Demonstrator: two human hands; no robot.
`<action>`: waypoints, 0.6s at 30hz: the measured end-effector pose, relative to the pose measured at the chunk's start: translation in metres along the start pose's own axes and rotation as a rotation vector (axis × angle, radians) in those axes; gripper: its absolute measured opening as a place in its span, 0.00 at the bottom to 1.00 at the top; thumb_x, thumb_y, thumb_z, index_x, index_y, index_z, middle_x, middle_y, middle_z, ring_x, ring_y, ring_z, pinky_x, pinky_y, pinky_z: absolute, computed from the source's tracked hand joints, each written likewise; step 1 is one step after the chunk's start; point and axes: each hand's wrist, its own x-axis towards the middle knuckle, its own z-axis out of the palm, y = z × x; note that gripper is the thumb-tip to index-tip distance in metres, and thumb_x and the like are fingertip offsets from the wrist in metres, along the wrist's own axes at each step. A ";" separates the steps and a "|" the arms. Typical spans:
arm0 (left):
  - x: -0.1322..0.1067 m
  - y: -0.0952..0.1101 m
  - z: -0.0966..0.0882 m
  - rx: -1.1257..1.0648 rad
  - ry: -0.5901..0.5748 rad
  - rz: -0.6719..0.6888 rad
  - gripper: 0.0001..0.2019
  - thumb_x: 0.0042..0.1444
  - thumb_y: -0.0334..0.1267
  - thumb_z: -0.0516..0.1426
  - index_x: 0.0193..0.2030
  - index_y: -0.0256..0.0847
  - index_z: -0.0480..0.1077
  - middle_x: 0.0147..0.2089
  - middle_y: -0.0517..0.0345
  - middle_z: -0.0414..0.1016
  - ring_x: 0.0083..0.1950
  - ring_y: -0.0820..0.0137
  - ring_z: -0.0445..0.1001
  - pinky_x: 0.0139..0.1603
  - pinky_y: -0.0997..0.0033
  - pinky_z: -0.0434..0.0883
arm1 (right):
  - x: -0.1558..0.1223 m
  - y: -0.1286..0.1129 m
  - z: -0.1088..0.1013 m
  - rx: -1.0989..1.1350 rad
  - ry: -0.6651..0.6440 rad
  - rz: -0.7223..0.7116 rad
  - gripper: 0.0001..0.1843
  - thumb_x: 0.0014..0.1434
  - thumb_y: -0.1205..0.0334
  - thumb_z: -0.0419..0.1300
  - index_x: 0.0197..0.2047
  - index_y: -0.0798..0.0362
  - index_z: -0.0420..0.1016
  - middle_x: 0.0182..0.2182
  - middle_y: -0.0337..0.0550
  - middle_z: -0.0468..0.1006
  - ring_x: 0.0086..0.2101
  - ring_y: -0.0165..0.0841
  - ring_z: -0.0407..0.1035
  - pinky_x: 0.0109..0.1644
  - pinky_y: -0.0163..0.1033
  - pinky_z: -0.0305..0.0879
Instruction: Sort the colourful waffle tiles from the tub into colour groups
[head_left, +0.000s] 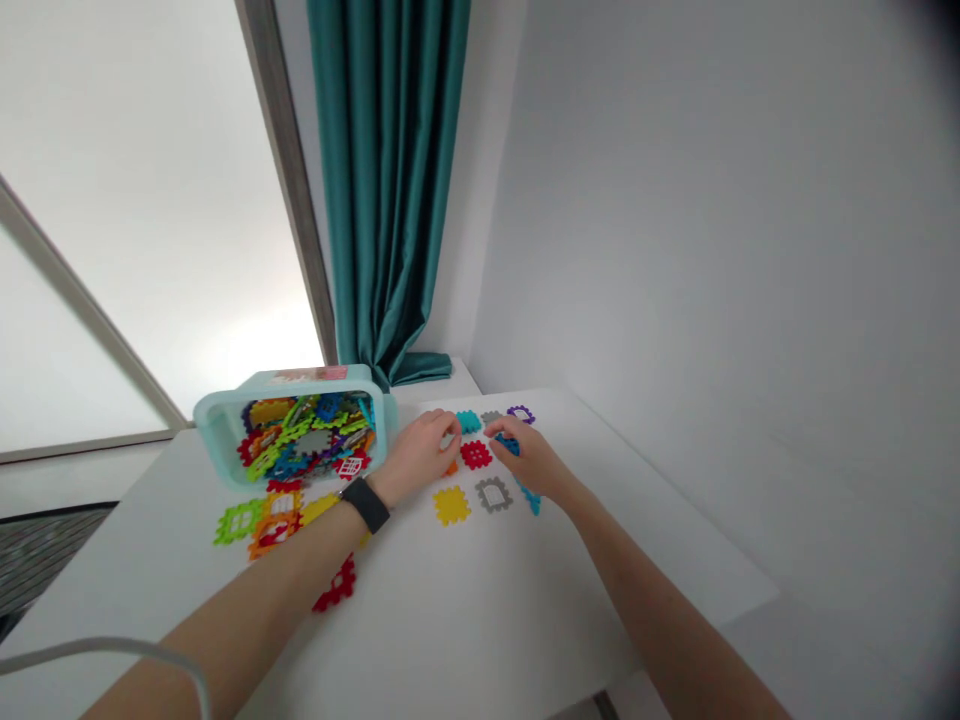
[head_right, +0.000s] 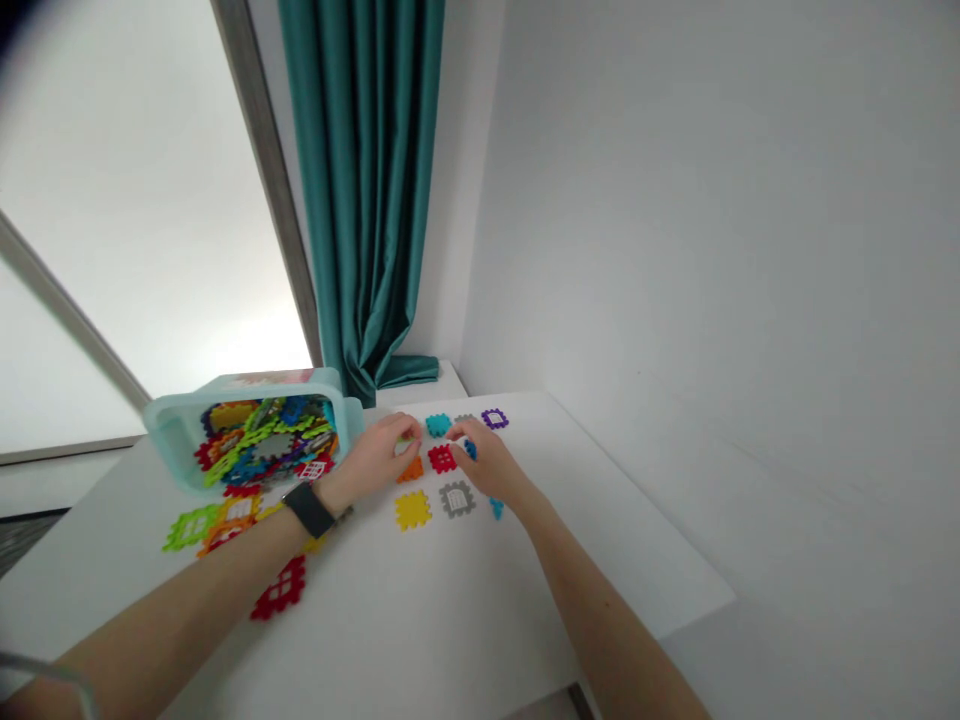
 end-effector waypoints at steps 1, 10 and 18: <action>-0.007 -0.002 -0.007 0.008 0.000 -0.003 0.05 0.61 0.32 0.52 0.36 0.41 0.68 0.38 0.54 0.75 0.42 0.65 0.74 0.44 0.66 0.70 | 0.003 -0.007 0.004 0.004 -0.011 -0.016 0.09 0.60 0.68 0.55 0.42 0.51 0.74 0.40 0.45 0.78 0.42 0.36 0.72 0.50 0.43 0.68; -0.089 -0.047 -0.065 0.111 0.039 -0.093 0.06 0.62 0.34 0.51 0.35 0.41 0.69 0.38 0.53 0.76 0.42 0.63 0.75 0.44 0.65 0.70 | 0.023 -0.069 0.057 0.083 -0.128 -0.089 0.08 0.62 0.68 0.54 0.41 0.51 0.73 0.40 0.45 0.79 0.43 0.37 0.73 0.51 0.43 0.67; -0.155 -0.076 -0.095 0.164 0.113 -0.212 0.07 0.62 0.35 0.51 0.35 0.42 0.69 0.37 0.52 0.77 0.41 0.61 0.74 0.43 0.62 0.71 | 0.031 -0.108 0.123 0.145 -0.230 -0.150 0.07 0.63 0.69 0.56 0.42 0.50 0.73 0.40 0.43 0.79 0.41 0.36 0.73 0.48 0.40 0.68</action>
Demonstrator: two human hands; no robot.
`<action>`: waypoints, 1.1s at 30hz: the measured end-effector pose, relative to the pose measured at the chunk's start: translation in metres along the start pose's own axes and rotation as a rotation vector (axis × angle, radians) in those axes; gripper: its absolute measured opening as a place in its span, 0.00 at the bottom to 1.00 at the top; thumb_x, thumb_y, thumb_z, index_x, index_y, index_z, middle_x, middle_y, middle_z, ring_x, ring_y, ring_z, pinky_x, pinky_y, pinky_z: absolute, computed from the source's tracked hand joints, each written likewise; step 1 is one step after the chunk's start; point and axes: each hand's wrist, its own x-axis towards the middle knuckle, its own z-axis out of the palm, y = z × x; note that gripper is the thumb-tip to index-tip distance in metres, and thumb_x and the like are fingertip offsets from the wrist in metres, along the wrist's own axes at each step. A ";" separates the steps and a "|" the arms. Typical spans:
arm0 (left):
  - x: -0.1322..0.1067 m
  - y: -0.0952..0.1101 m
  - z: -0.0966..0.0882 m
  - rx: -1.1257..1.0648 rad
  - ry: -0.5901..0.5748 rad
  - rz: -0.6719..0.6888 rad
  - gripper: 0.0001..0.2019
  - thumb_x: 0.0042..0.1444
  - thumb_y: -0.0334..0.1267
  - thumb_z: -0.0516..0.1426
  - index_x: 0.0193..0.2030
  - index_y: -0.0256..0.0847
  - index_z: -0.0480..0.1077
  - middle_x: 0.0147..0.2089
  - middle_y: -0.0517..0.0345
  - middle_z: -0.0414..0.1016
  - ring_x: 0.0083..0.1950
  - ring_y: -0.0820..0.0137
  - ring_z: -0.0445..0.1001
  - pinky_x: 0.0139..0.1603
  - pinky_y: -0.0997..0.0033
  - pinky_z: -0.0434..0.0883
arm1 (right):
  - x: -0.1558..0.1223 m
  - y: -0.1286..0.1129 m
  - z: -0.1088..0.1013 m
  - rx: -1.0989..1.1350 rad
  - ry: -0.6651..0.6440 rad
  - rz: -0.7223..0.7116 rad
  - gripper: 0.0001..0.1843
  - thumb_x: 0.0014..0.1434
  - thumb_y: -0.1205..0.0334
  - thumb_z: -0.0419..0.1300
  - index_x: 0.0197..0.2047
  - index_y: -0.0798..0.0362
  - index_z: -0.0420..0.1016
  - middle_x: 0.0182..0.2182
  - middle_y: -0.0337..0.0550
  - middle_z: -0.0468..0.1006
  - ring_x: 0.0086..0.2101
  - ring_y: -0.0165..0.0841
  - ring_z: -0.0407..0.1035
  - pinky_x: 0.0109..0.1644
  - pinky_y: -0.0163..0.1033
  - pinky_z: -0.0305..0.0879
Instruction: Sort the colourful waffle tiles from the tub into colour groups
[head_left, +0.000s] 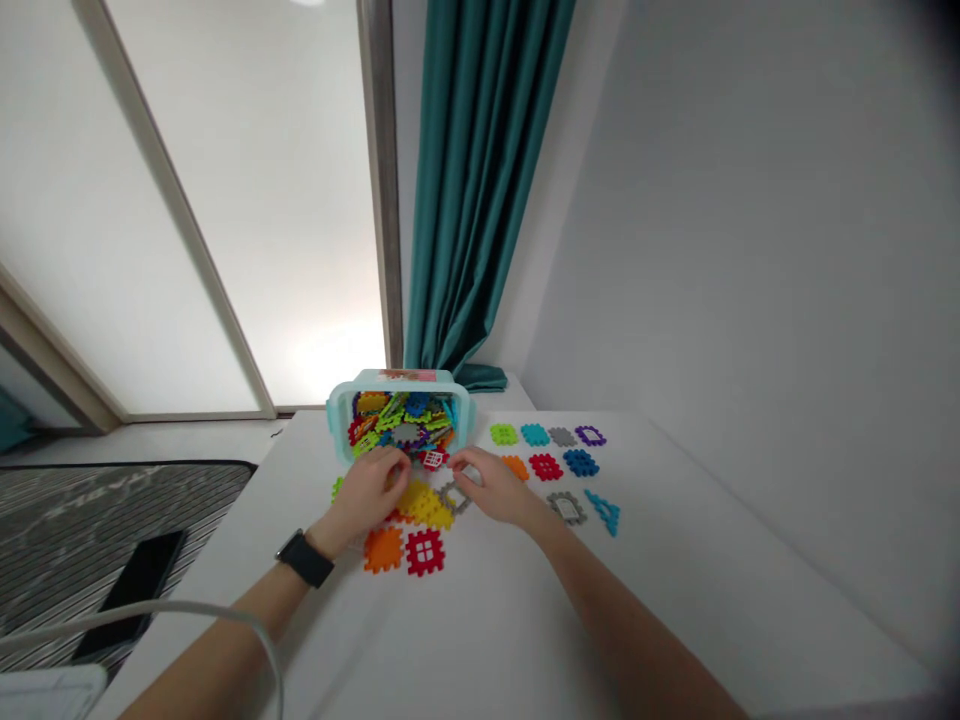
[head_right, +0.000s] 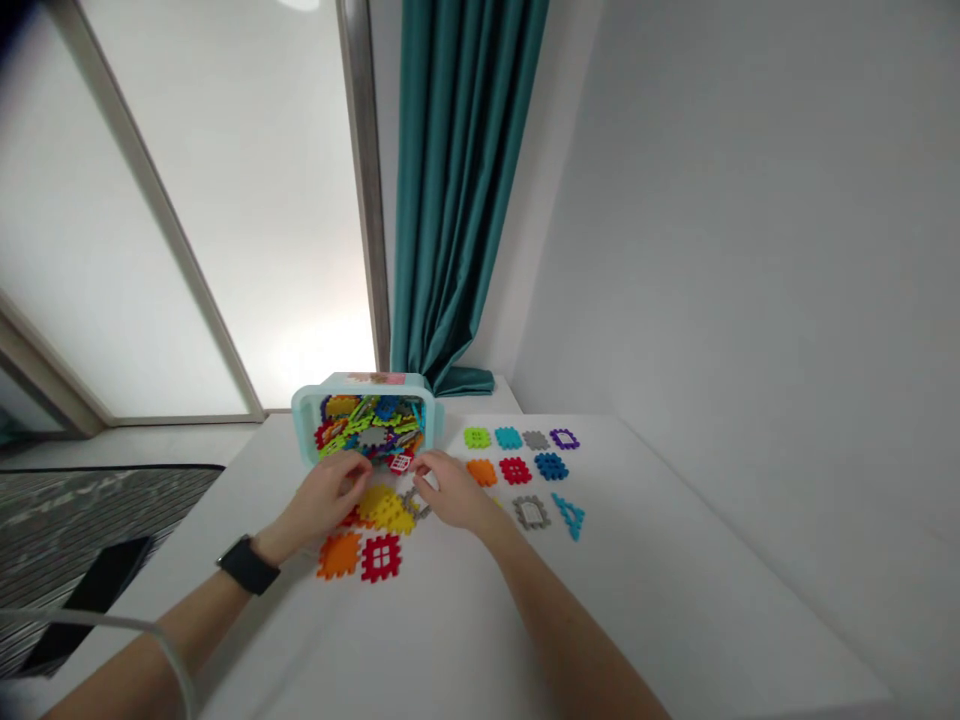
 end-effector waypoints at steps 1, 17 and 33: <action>-0.006 -0.003 0.000 0.015 0.013 -0.011 0.07 0.62 0.36 0.51 0.35 0.42 0.69 0.37 0.52 0.77 0.41 0.61 0.74 0.43 0.61 0.71 | 0.003 -0.002 0.008 -0.009 -0.014 -0.007 0.07 0.63 0.69 0.56 0.42 0.50 0.73 0.39 0.42 0.79 0.41 0.36 0.73 0.48 0.40 0.68; -0.029 -0.027 0.006 0.233 0.151 -0.036 0.17 0.60 0.32 0.54 0.56 0.41 0.69 0.58 0.48 0.74 0.61 0.55 0.68 0.61 0.51 0.67 | -0.010 0.004 0.066 -0.230 0.053 -0.147 0.14 0.61 0.75 0.53 0.46 0.49 0.71 0.42 0.47 0.76 0.45 0.41 0.70 0.52 0.49 0.66; -0.021 -0.041 0.015 0.244 0.141 -0.010 0.16 0.62 0.28 0.54 0.55 0.44 0.71 0.56 0.49 0.74 0.60 0.57 0.69 0.59 0.53 0.70 | -0.011 0.009 0.067 -0.241 0.038 -0.133 0.15 0.62 0.74 0.54 0.49 0.49 0.71 0.44 0.47 0.77 0.47 0.42 0.70 0.52 0.50 0.66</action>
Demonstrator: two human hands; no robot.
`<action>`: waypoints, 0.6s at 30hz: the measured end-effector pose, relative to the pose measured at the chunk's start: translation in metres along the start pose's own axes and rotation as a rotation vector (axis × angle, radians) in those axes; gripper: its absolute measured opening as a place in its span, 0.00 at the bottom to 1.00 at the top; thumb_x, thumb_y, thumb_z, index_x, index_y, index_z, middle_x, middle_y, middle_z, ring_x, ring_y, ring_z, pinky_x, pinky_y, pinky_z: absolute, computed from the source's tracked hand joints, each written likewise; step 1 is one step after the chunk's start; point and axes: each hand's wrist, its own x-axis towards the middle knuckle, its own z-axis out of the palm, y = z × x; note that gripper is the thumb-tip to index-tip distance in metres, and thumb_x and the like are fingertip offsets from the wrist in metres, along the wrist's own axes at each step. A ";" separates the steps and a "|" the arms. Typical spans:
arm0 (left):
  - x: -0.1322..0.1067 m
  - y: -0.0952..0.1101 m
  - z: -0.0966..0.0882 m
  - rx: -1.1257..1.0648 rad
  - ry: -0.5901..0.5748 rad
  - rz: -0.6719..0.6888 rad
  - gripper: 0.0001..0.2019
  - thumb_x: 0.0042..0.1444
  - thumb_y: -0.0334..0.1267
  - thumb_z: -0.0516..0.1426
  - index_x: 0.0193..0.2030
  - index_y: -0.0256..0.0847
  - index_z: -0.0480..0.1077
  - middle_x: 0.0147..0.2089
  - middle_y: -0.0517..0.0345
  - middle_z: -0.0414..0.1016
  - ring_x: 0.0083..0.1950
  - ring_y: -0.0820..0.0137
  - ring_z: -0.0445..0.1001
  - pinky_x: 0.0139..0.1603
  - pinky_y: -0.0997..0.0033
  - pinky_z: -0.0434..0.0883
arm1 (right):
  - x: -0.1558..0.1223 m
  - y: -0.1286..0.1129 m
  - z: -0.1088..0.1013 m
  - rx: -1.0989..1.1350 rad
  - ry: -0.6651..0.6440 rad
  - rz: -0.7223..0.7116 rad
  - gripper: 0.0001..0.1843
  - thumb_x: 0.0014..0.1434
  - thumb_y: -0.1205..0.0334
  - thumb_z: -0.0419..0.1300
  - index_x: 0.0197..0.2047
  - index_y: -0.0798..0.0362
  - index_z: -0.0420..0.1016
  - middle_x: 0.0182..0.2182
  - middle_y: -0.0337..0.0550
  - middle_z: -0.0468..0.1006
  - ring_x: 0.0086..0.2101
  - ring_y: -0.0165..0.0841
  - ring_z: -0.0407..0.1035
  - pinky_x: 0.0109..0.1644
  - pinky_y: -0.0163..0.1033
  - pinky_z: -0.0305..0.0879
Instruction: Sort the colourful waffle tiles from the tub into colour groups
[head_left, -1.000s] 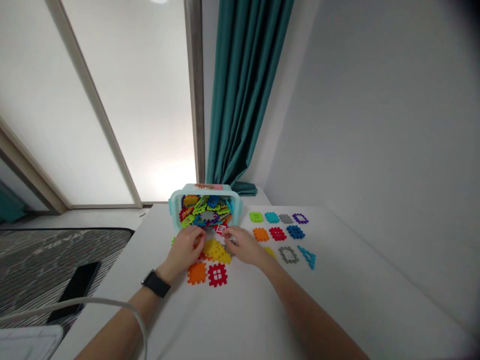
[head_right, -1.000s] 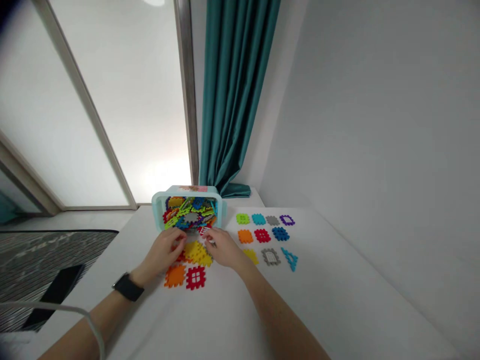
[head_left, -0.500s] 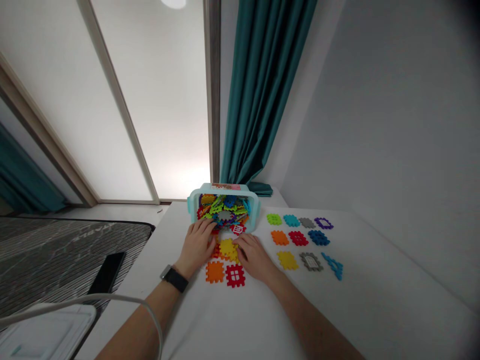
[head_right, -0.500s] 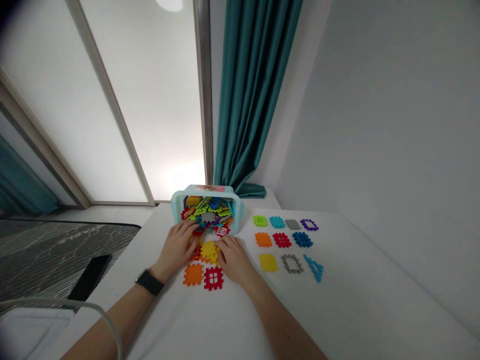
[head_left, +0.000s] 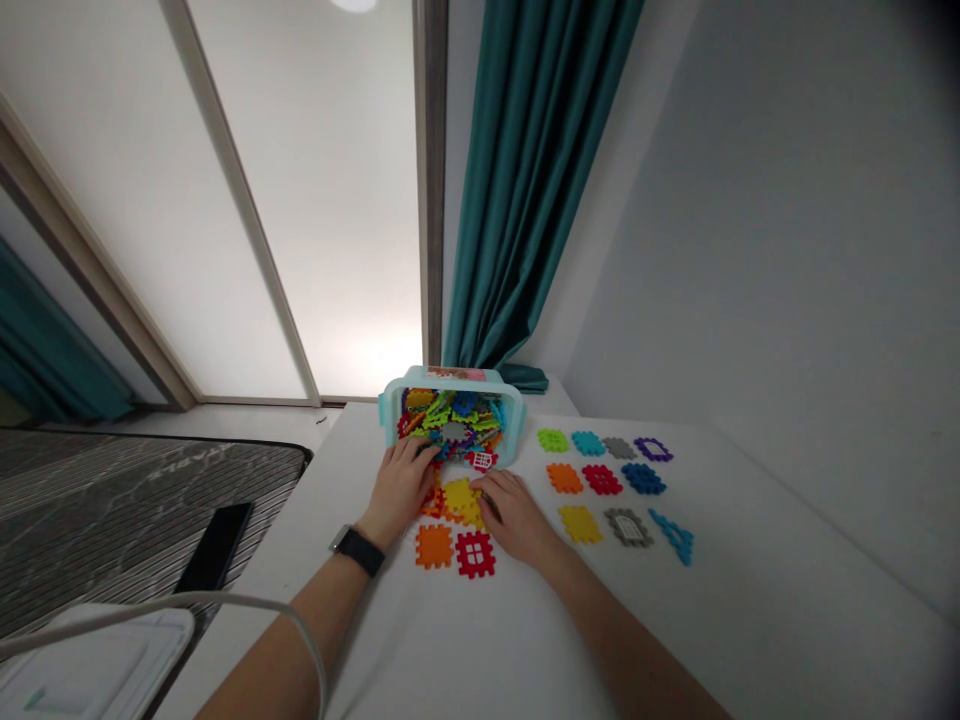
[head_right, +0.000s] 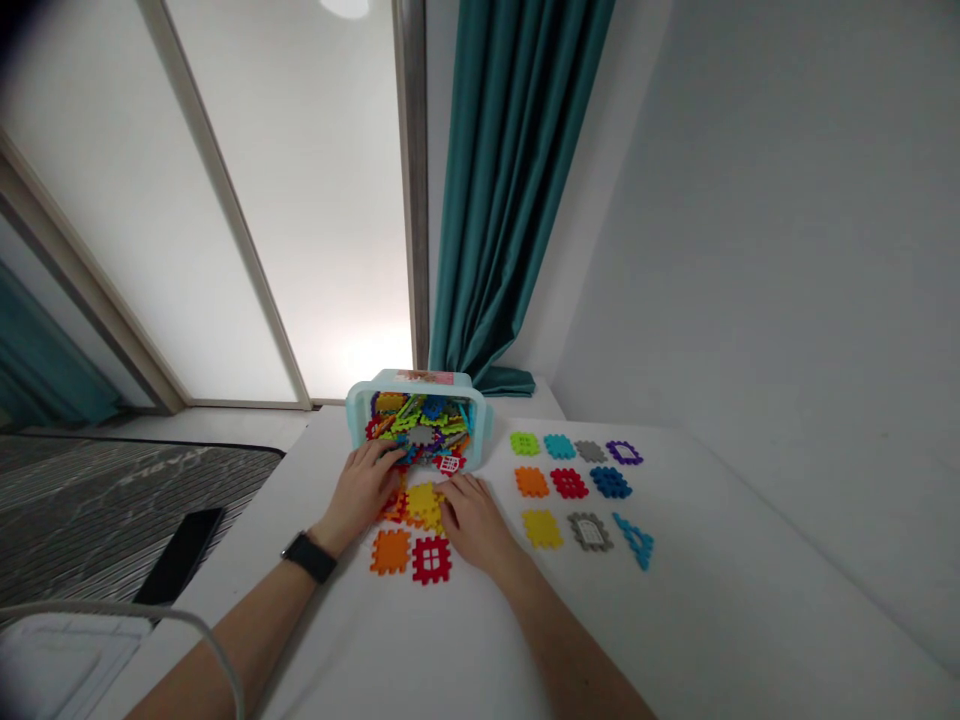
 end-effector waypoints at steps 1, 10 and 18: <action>0.000 -0.001 0.000 -0.008 0.002 -0.003 0.15 0.62 0.28 0.55 0.53 0.44 0.71 0.55 0.50 0.74 0.59 0.57 0.69 0.58 0.53 0.70 | 0.000 0.000 0.000 0.000 0.001 -0.001 0.15 0.62 0.74 0.54 0.49 0.49 0.71 0.44 0.47 0.77 0.47 0.42 0.70 0.52 0.50 0.66; -0.002 -0.003 -0.008 -0.052 0.056 -0.039 0.09 0.66 0.34 0.55 0.48 0.46 0.76 0.49 0.50 0.76 0.54 0.58 0.72 0.52 0.55 0.72 | -0.001 0.003 -0.002 0.021 -0.021 -0.004 0.13 0.64 0.72 0.53 0.48 0.49 0.71 0.45 0.48 0.77 0.47 0.42 0.70 0.54 0.50 0.66; -0.004 0.011 -0.018 -0.488 0.277 -0.131 0.09 0.65 0.39 0.55 0.45 0.42 0.76 0.44 0.52 0.78 0.46 0.63 0.76 0.49 0.60 0.74 | -0.004 0.003 -0.002 0.030 -0.002 -0.005 0.12 0.65 0.70 0.53 0.48 0.50 0.72 0.44 0.48 0.77 0.46 0.41 0.70 0.53 0.49 0.65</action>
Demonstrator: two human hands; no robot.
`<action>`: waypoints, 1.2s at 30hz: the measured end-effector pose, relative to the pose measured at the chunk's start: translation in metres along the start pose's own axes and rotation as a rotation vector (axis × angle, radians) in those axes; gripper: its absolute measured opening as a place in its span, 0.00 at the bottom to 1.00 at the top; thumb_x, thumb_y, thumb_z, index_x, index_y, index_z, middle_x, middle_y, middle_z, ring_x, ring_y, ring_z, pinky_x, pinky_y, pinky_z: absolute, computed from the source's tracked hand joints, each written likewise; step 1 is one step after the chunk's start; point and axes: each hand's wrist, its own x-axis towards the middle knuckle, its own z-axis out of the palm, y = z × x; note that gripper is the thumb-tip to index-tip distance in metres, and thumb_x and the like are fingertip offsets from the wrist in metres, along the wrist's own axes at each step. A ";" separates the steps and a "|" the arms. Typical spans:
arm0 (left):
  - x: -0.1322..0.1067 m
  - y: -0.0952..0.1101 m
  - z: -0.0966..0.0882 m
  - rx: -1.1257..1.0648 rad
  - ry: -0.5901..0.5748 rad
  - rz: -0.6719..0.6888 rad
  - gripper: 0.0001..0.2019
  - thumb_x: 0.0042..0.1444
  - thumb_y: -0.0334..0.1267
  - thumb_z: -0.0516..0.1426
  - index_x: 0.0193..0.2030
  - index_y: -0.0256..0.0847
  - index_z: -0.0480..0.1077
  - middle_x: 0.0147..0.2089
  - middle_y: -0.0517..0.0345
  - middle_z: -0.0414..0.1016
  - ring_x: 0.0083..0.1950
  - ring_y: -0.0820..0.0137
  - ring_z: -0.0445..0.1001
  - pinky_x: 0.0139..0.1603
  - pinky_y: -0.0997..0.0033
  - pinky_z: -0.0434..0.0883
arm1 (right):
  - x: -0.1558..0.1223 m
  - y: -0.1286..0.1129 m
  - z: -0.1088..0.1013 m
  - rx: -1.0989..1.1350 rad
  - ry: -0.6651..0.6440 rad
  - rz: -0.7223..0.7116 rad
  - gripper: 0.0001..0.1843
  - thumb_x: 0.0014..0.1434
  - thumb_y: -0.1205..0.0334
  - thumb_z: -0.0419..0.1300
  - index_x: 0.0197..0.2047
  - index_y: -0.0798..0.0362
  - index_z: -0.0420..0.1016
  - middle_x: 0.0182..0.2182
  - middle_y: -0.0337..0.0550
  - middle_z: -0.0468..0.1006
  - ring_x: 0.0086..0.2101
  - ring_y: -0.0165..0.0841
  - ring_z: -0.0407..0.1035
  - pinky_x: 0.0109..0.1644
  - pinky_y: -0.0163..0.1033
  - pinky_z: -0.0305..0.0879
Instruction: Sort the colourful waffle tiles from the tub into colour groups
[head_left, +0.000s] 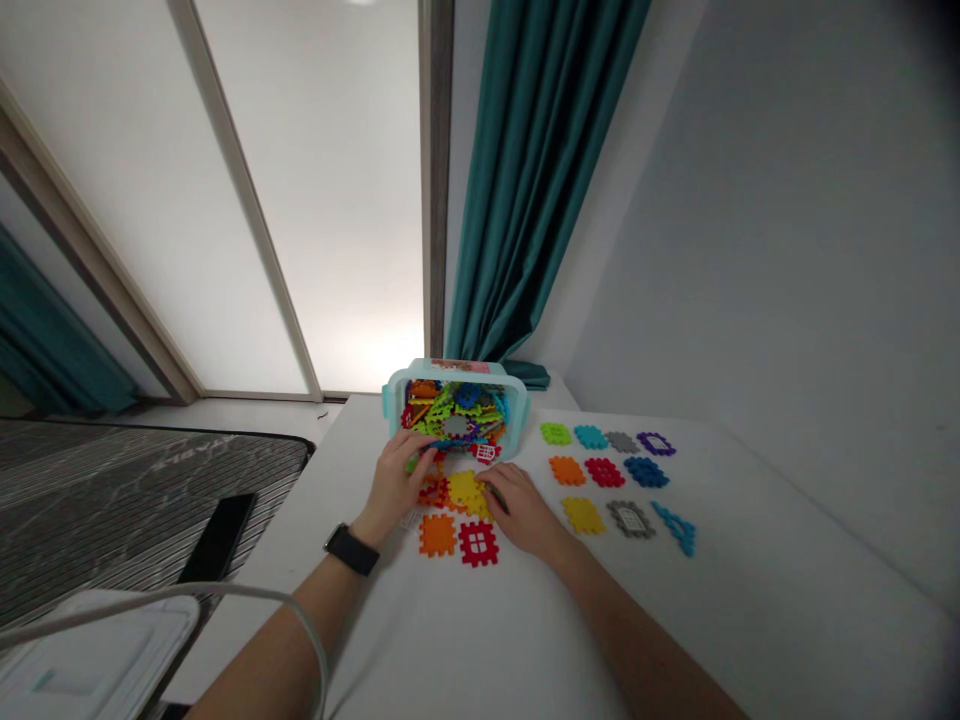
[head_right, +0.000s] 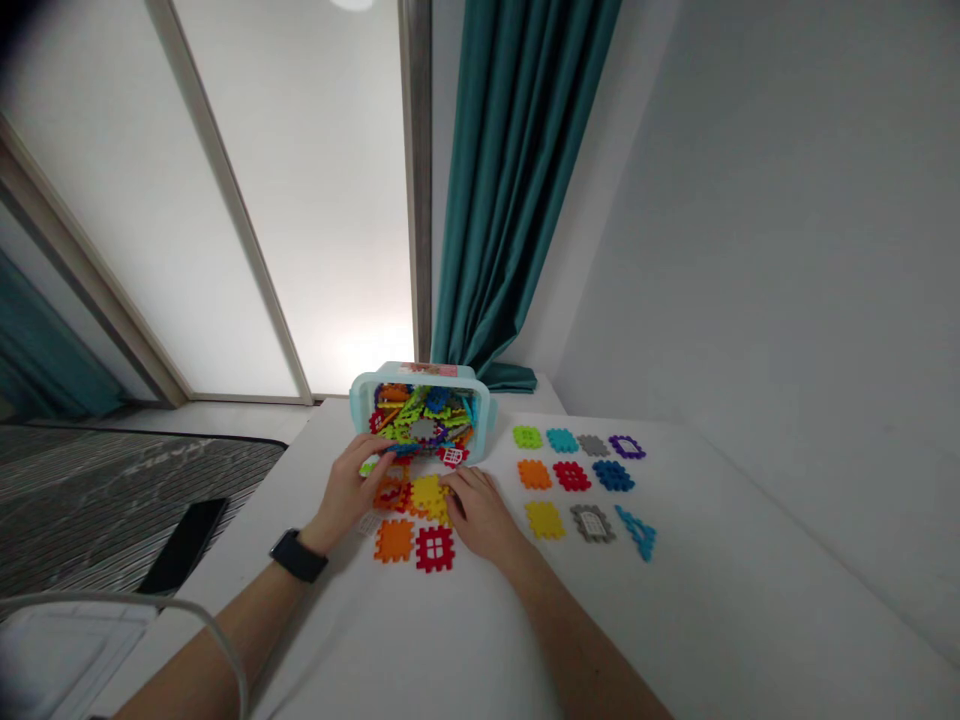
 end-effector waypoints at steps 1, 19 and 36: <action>-0.001 0.002 0.001 -0.065 0.009 -0.045 0.08 0.64 0.39 0.56 0.45 0.41 0.76 0.43 0.52 0.78 0.45 0.64 0.76 0.48 0.61 0.74 | 0.000 0.000 0.000 0.001 0.005 0.002 0.12 0.65 0.70 0.53 0.48 0.50 0.72 0.44 0.48 0.77 0.46 0.41 0.70 0.53 0.49 0.65; -0.013 0.046 0.023 -0.699 -0.189 -0.531 0.14 0.55 0.46 0.64 0.42 0.38 0.75 0.33 0.60 0.76 0.31 0.72 0.74 0.34 0.74 0.71 | 0.003 -0.033 -0.012 0.680 0.143 0.419 0.15 0.62 0.51 0.57 0.29 0.52 0.66 0.25 0.34 0.66 0.27 0.29 0.59 0.31 0.35 0.55; -0.013 0.053 0.023 -0.827 -0.261 -0.680 0.15 0.54 0.46 0.63 0.44 0.38 0.71 0.30 0.63 0.72 0.29 0.75 0.69 0.32 0.75 0.67 | 0.006 -0.034 -0.020 0.913 0.184 0.519 0.23 0.58 0.39 0.61 0.28 0.51 0.67 0.21 0.33 0.67 0.25 0.29 0.60 0.31 0.36 0.55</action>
